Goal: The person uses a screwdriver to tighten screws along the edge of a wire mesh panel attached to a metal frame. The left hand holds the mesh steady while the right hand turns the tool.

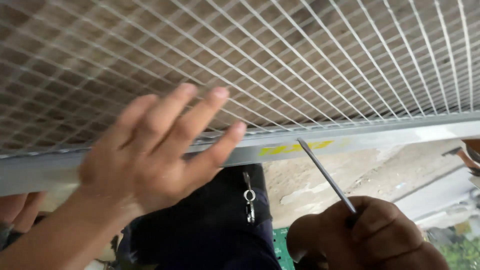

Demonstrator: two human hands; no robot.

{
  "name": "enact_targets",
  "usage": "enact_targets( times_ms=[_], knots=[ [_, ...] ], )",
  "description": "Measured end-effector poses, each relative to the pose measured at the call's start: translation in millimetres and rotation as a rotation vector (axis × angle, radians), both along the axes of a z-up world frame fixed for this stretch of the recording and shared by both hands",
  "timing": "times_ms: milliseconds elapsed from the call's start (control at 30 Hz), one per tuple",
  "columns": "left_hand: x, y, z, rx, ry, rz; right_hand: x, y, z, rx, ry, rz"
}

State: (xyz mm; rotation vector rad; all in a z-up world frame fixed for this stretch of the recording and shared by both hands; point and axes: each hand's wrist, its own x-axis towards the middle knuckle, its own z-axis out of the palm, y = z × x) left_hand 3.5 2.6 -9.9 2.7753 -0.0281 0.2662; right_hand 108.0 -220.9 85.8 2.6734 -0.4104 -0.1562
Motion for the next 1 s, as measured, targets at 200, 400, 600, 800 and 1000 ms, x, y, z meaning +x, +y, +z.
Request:
enact_targets(
  times_ms=[200,400,600,800,1000],
  knots=[
    [6.5,-10.5,-3.1,0.036,0.01,-0.01,23.0,33.6,9.1,-0.014,0.235,0.177],
    [6.6,-16.4,-5.7,0.027,0.006,-0.024,44.2,10.1,21.3,0.602,0.339,0.294],
    [8.6,-15.4,-6.2,0.018,0.005,-0.041,46.6,-11.2,4.9,1.274,0.074,0.383],
    [5.9,-16.3,-8.1,0.03,0.038,-0.031,53.6,22.8,13.5,0.98,0.355,0.282],
    [8.1,-14.4,4.5,0.088,0.083,-0.046,34.4,29.1,0.2,2.331,-0.84,-0.261]
  ],
)
